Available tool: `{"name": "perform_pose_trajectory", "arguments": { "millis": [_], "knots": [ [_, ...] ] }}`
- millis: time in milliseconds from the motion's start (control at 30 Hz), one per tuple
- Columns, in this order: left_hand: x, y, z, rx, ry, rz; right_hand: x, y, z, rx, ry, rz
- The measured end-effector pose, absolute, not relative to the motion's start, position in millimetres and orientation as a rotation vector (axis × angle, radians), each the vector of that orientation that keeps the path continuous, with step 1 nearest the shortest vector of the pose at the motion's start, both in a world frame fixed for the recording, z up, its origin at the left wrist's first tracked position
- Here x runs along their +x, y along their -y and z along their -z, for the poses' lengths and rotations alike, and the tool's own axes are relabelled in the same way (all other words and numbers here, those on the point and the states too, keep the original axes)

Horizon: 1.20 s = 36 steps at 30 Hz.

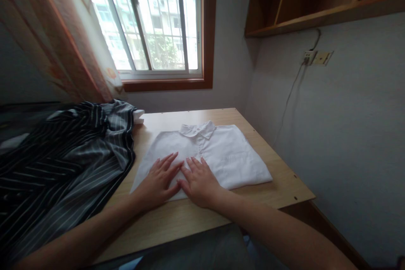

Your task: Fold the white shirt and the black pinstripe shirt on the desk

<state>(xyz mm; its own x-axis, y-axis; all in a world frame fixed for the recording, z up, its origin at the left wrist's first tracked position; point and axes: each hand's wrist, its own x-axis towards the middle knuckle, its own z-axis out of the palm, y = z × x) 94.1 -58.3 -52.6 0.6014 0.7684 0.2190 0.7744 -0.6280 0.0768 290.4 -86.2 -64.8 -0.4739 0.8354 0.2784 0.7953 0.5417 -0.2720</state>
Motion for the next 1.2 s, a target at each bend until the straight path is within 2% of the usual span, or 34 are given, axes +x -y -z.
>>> {"name": "perform_pose_trajectory", "arguments": {
  "millis": [100, 333, 567, 733, 1033, 1200],
  "knots": [
    [86, 66, 54, -2.777, 1.258, 0.44, 289, 87, 64, -1.356, 2.412, -0.153],
    [63, 77, 60, -2.608, 1.5, 0.306, 338, 78, 55, -1.246, 2.415, -0.45],
    [61, 80, 57, -2.577, 1.617, 0.297, 443, 95, 78, -1.567, 2.342, -0.155],
    [63, 82, 49, -2.649, 1.657, 0.212, 484, 102, 85, -1.722, 2.289, -0.057],
    [79, 58, 38, -2.68, 1.702, 0.041, 499, 74, 79, -1.84, 2.27, 0.011],
    [105, 37, 38, -2.657, 1.771, 0.045, 459, 67, 58, -1.868, 2.215, 0.09]
  ]
}}
